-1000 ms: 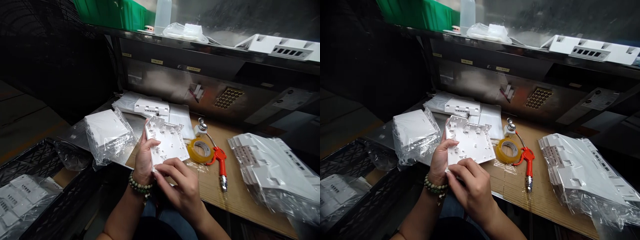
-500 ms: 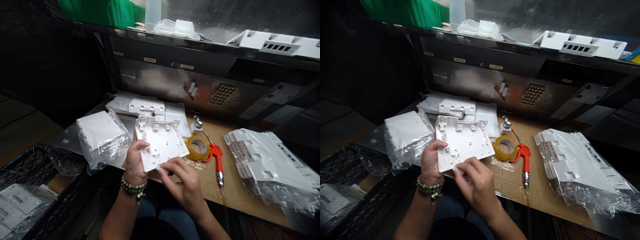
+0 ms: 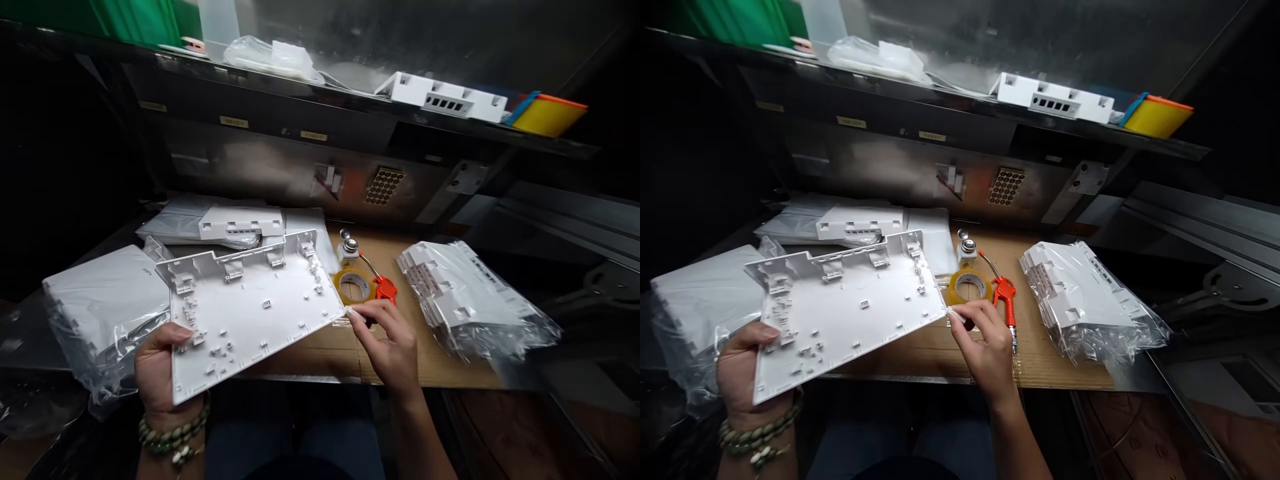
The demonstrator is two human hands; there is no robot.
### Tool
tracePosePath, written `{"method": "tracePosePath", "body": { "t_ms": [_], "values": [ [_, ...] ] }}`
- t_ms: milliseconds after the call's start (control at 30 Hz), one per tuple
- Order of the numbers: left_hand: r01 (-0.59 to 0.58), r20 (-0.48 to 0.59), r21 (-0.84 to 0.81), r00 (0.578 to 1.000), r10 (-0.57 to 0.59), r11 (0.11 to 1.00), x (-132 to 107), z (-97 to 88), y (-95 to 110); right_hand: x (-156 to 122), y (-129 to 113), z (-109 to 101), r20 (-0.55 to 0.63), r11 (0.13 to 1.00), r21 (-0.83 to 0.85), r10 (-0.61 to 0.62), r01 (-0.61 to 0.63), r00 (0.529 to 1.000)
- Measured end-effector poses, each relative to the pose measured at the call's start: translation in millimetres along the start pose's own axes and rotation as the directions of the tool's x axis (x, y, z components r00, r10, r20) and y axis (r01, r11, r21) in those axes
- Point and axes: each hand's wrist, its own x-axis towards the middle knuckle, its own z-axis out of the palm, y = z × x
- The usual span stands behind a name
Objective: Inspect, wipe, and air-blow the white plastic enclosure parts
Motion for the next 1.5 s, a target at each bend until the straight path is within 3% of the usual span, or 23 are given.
{"method": "tracePosePath", "body": {
  "t_ms": [167, 333, 433, 500, 633, 767, 900, 1033, 1200, 1367, 1500],
  "values": [
    [0.006, 0.045, -0.004, 0.999, -0.006, 1.000, 1, -6.1, -3, -2, -5, 0, 0.030, 0.998, 0.016, -0.065, 0.064, 0.997],
    [-0.021, -0.042, 0.046, 0.999, 0.023, 0.999, 1, -1.7, -5, -4, -5, 2, 0.017, 0.997, -0.005, -0.075, 0.076, 0.997],
    [-0.016, 0.021, 0.096, 1.000, 0.014, 0.995, 0, -7.8, -3, -4, 2, 2, 0.084, 0.994, 0.003, -0.107, 0.107, 0.991],
    [0.032, 0.045, 0.105, 0.998, -0.036, 0.994, 1, -15.9, -1, 2, 10, 0, 0.077, 0.995, -0.037, -0.093, 0.096, 0.993],
    [0.167, 0.090, 0.106, 0.980, -0.177, 0.980, 0, -35.1, 2, 26, 17, -7, -0.058, 0.998, -0.059, -0.015, 0.011, 0.998],
    [0.271, 0.217, 0.105, 0.933, -0.288, 0.957, -2, -47.4, -6, 49, 2, -6, -0.175, 1.000, 0.017, -0.021, 0.024, 0.984],
    [0.323, 0.422, 0.118, 0.840, -0.342, 0.939, -6, -54.3, -17, 56, -7, 4, -0.177, 0.997, 0.050, -0.046, 0.056, 0.983],
    [0.408, 0.399, 0.207, 0.794, -0.458, 0.889, -7, -57.1, -19, 50, -5, 12, -0.207, 1.000, 0.015, -0.006, 0.009, 0.978],
    [0.329, 0.289, 0.247, 0.873, -0.393, 0.911, -15, -37.3, -26, 45, 10, 12, -0.172, 1.000, -0.005, 0.004, -0.005, 0.985],
    [0.282, 0.163, 0.248, 0.931, -0.327, 0.927, -27, -11.3, -38, 50, 28, 13, -0.230, 0.993, -0.088, 0.058, -0.080, 0.972],
    [0.157, 0.049, 0.251, 0.983, -0.175, 0.955, -41, 3.3, -48, 52, -8, 29, -0.167, 0.998, 0.048, -0.019, 0.027, 0.986]
  ]
}}
